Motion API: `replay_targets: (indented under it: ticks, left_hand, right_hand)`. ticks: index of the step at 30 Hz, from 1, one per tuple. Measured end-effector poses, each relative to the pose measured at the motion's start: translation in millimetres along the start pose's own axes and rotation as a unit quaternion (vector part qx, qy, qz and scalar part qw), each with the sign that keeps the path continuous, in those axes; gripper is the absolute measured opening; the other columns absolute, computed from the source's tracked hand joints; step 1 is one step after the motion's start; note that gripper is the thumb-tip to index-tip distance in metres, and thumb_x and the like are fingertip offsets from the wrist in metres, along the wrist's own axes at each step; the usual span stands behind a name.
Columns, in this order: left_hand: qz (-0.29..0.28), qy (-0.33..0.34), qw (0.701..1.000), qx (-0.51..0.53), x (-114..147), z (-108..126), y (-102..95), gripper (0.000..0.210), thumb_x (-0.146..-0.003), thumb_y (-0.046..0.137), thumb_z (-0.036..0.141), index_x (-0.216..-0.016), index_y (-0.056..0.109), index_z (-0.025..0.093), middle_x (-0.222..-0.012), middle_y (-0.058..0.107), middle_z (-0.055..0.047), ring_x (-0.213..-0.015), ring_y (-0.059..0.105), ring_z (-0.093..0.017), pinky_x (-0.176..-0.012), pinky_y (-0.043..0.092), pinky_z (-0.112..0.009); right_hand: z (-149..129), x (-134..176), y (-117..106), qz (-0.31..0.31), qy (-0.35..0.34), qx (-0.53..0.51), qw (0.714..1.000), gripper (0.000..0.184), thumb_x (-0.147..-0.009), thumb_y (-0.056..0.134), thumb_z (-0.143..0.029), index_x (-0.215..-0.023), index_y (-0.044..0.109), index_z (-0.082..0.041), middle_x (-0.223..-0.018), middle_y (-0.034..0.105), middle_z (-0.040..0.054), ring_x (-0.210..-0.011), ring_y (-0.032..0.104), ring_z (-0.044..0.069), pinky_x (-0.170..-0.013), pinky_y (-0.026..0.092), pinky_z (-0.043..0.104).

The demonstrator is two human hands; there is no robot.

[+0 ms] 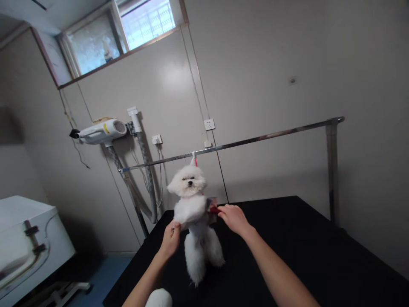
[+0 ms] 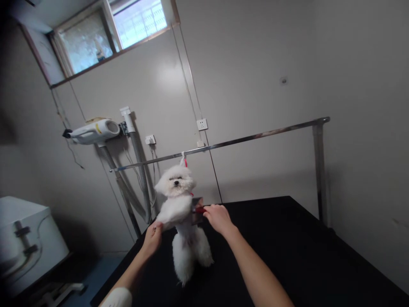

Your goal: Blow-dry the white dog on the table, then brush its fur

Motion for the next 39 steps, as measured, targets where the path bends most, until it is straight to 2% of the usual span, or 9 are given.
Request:
replay_targets:
  ticks: [2,6,11,16,21,26,30,35,39]
  left_hand:
    - [0.005,-0.006,1.0,0.001,1,-3,0.9,0.061,-0.093,0.047,0.063,-0.102,0.077,0.011,-0.098,0.078,-0.015,-0.098,0.072,-0.031,-0.091,0.057,-0.042]
    - [0.011,-0.003,1.0,-0.003,6,-9,-0.6,0.061,-0.094,0.046,0.063,-0.096,0.077,0.011,-0.093,0.078,-0.014,-0.088,0.073,-0.029,-0.086,0.058,-0.041]
    - [0.037,-0.006,0.999,-0.01,21,-22,-9.5,0.065,-0.095,0.043,0.065,-0.102,0.077,0.01,-0.1,0.078,-0.016,-0.098,0.073,-0.031,-0.09,0.057,-0.042]
    - [0.02,0.022,0.999,-0.017,28,-20,-0.4,0.065,-0.096,0.042,0.065,-0.107,0.076,0.01,-0.105,0.077,-0.017,-0.096,0.073,-0.029,-0.087,0.058,-0.04]
    - [-0.013,0.024,1.0,-0.015,29,-19,6.5,0.065,-0.098,0.039,0.064,-0.116,0.073,0.011,-0.112,0.075,-0.018,-0.106,0.071,-0.03,-0.094,0.056,-0.041]
    - [-0.013,0.062,0.997,-0.034,29,-19,5.1,0.066,-0.097,0.038,0.066,-0.109,0.074,0.012,-0.106,0.076,-0.017,-0.097,0.073,-0.029,-0.087,0.058,-0.041]
    - [-0.007,0.093,0.994,-0.055,32,-21,1.5,0.062,-0.1,0.036,0.062,-0.113,0.072,0.013,-0.104,0.076,-0.016,-0.096,0.073,-0.028,-0.086,0.058,-0.04]
    - [-0.009,0.161,0.981,-0.106,37,-25,5.4,0.06,-0.101,0.034,0.059,-0.102,0.072,0.014,-0.096,0.074,-0.015,-0.088,0.072,-0.025,-0.082,0.059,-0.039]
    - [0.005,0.202,0.968,-0.15,44,-30,6.2,0.059,-0.101,0.033,0.059,-0.104,0.071,0.014,-0.1,0.074,-0.017,-0.093,0.072,-0.026,-0.084,0.059,-0.04]
  right_hand:
    - [-6,4,0,0.011,-0.001,0.002,1.0,0.025,-0.101,0.051,-0.03,-0.117,0.069,-0.024,-0.102,0.073,0.0071,-0.097,0.066,0.021,-0.081,0.038,0.031]
    - [-47,2,1,-0.01,-0.153,0.005,0.988,0.023,-0.1,0.055,-0.04,-0.115,0.07,-0.03,-0.102,0.073,0.0044,-0.097,0.065,0.022,-0.083,0.036,0.033]
    - [4,-7,-13,-0.003,0.039,0.057,0.998,0.028,-0.103,0.047,-0.032,-0.121,0.068,-0.025,-0.103,0.074,0.0088,-0.097,0.065,0.023,-0.079,0.034,0.033]
    - [-46,2,0,-0.038,-0.196,0.016,0.98,0.022,-0.1,0.055,-0.041,-0.112,0.069,-0.029,-0.101,0.073,0.0042,-0.097,0.062,0.021,-0.083,0.032,0.033]
    - [-34,-11,-3,-0.021,-0.077,0.029,0.996,0.024,-0.102,0.052,-0.034,-0.116,0.069,-0.026,-0.101,0.073,0.0068,-0.095,0.062,0.021,-0.082,0.031,0.033]
    - [-50,-1,-4,-0.048,-0.187,0.023,0.981,0.022,-0.101,0.055,-0.039,-0.112,0.07,-0.028,-0.1,0.073,0.005,-0.094,0.062,0.021,-0.082,0.031,0.033]
    - [-16,-5,-22,-0.004,-0.012,0.062,0.998,0.024,-0.103,0.05,-0.032,-0.116,0.069,-0.024,-0.1,0.073,0.0087,-0.092,0.064,0.022,-0.078,0.03,0.033]
    - [-49,5,-14,-0.056,-0.183,0.031,0.981,0.021,-0.1,0.056,-0.04,-0.109,0.071,-0.027,-0.098,0.073,0.0052,-0.093,0.063,0.022,-0.08,0.03,0.033]
    - [-45,5,-15,-0.029,-0.102,0.039,0.994,0.022,-0.101,0.054,-0.035,-0.108,0.071,-0.024,-0.098,0.073,0.0069,-0.093,0.063,0.021,-0.079,0.03,0.034]
Point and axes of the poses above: each hand's wrist, its own x-axis away from the middle knuckle, its own y-axis out of the palm, z = x × y, the point moved 7 cm from there along -x, towards the middle knuckle
